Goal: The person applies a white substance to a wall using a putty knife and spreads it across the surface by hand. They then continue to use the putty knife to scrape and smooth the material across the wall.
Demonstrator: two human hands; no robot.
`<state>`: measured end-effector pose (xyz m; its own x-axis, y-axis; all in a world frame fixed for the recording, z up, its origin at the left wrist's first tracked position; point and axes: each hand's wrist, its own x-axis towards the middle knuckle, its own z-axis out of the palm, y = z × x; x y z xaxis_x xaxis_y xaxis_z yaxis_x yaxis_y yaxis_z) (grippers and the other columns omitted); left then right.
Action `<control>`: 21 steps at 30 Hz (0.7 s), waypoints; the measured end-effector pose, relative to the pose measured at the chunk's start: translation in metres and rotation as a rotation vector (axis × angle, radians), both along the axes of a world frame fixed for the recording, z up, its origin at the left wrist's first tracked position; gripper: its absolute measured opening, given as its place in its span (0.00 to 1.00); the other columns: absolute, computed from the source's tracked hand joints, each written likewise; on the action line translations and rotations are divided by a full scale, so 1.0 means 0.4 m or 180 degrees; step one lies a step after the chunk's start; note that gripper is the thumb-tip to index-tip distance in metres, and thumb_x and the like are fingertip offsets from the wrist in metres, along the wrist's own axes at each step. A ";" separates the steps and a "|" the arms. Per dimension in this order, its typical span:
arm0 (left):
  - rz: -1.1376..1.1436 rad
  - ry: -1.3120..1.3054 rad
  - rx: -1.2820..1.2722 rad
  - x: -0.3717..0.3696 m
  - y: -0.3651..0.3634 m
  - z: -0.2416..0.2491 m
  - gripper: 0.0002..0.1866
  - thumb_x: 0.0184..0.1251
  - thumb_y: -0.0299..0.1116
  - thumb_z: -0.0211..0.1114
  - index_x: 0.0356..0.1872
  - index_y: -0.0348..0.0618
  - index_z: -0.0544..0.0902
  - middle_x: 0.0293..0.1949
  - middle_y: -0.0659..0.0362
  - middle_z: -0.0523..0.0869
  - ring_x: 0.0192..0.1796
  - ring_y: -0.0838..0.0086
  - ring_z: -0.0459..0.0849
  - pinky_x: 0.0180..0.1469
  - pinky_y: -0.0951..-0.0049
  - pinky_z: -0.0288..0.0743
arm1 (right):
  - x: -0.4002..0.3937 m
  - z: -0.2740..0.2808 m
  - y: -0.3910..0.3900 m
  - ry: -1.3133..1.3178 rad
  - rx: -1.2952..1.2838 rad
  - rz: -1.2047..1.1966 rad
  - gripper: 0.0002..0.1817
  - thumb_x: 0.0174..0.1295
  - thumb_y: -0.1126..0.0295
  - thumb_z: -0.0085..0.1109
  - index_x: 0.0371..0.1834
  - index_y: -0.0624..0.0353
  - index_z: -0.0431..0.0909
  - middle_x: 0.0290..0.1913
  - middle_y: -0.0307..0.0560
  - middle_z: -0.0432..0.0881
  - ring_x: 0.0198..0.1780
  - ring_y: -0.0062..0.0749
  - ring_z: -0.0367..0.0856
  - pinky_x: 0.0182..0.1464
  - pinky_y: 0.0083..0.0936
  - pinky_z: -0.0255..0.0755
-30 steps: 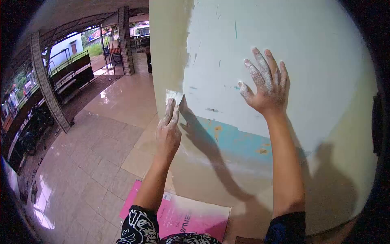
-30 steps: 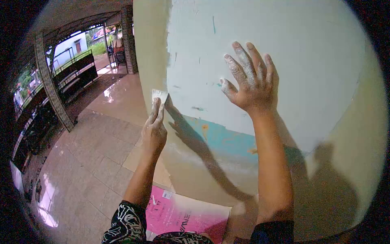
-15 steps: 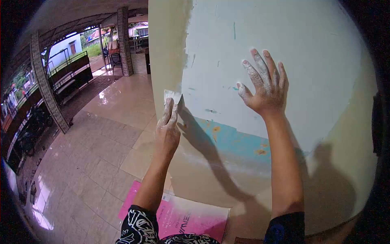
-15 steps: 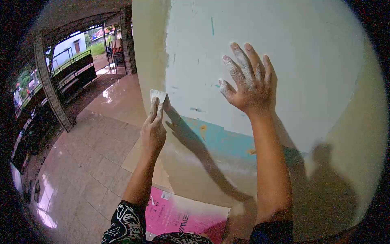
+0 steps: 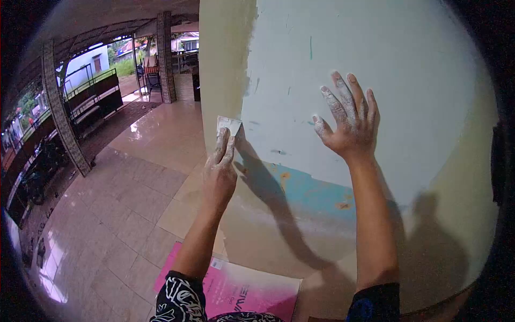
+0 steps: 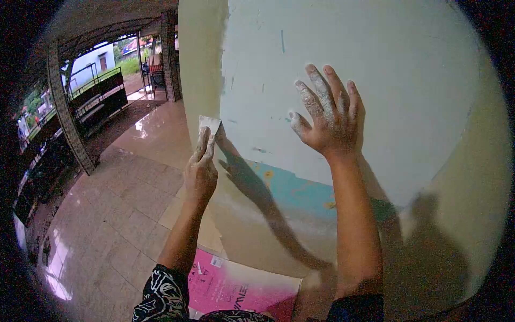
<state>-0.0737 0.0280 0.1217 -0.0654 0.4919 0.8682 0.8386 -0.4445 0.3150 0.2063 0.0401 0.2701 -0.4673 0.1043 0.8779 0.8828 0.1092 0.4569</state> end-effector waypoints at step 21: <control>-0.0098 0.0055 0.0222 -0.005 0.007 0.013 0.34 0.57 0.14 0.54 0.69 0.39 0.76 0.77 0.54 0.67 0.63 0.53 0.82 0.59 0.60 0.79 | -0.007 -0.030 -0.015 0.0023 0.0017 0.0042 0.25 0.61 0.46 0.62 0.62 0.37 0.78 0.76 0.32 0.69 0.78 0.33 0.62 0.76 0.50 0.55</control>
<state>-0.0758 0.0306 0.1270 -0.0359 0.4318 0.9013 0.8292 -0.4905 0.2680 0.2035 0.0342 0.2580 -0.4622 0.0933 0.8819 0.8846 0.1185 0.4511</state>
